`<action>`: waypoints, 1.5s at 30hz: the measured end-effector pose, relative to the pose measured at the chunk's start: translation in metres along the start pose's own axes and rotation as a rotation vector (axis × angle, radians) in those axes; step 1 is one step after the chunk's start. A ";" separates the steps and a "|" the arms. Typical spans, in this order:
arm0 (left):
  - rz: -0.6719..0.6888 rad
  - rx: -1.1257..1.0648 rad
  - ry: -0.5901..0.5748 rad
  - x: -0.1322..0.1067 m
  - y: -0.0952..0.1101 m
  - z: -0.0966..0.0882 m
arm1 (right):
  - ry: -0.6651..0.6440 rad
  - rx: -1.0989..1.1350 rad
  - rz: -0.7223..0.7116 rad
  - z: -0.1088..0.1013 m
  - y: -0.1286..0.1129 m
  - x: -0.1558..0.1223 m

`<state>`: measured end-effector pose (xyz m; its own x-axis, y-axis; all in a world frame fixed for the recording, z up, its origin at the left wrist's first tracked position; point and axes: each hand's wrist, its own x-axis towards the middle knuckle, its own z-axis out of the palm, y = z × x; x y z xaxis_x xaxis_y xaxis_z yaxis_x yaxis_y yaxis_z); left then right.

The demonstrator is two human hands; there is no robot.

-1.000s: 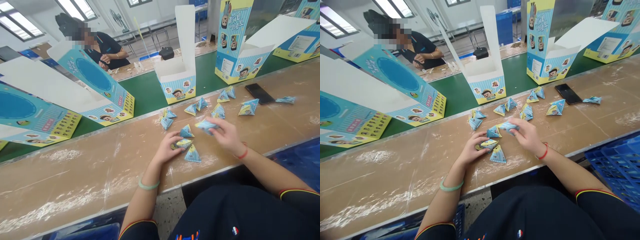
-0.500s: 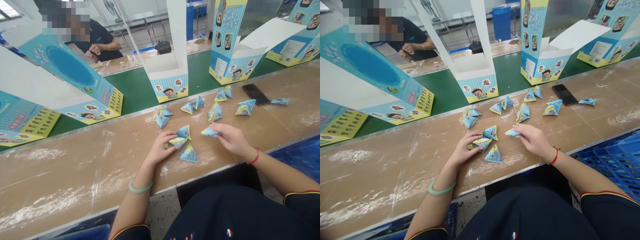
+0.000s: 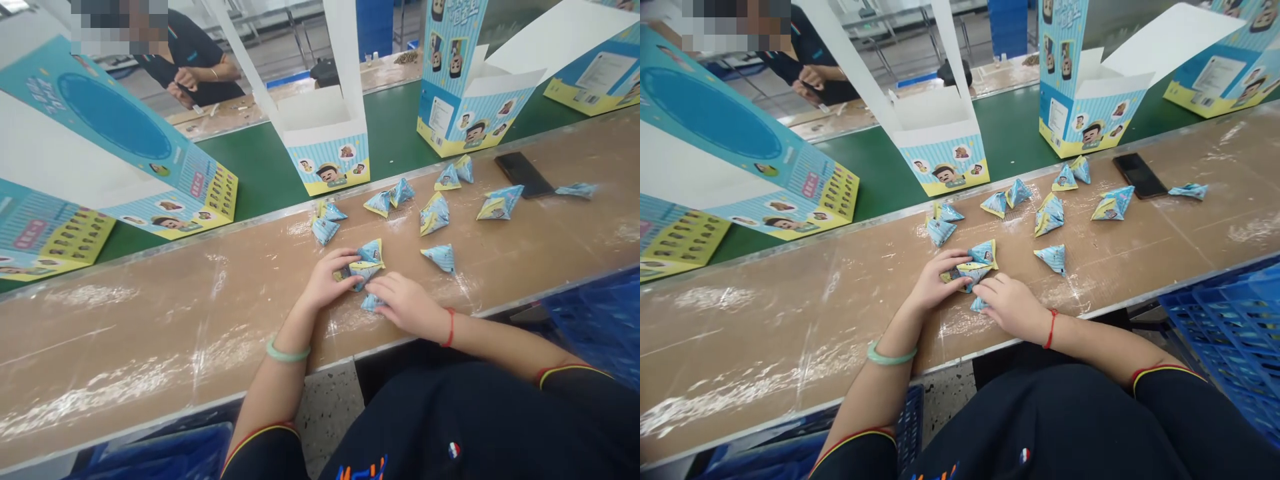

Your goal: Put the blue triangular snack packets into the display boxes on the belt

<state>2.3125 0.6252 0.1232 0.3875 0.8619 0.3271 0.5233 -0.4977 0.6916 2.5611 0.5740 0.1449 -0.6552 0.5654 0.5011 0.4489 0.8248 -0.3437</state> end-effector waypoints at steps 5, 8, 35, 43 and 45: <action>-0.018 0.009 0.041 0.006 0.006 0.007 | 0.349 0.018 -0.047 -0.042 0.017 -0.018; -0.033 0.005 0.042 0.012 0.008 0.013 | 0.335 -0.039 -0.063 -0.073 0.035 -0.032; 0.031 -0.027 -0.143 0.043 0.036 0.047 | -0.063 -0.291 0.248 -0.119 0.141 0.014; 0.040 -0.037 -0.134 0.058 0.046 0.061 | -0.217 -0.778 0.634 -0.194 0.224 -0.051; 0.028 -0.038 -0.128 0.062 0.048 0.064 | -0.242 -0.694 0.574 -0.194 0.217 -0.077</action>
<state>2.4103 0.6486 0.1349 0.4964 0.8271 0.2638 0.4827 -0.5155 0.7080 2.8272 0.7090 0.1861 -0.2940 0.9357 0.1950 0.9548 0.2785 0.1036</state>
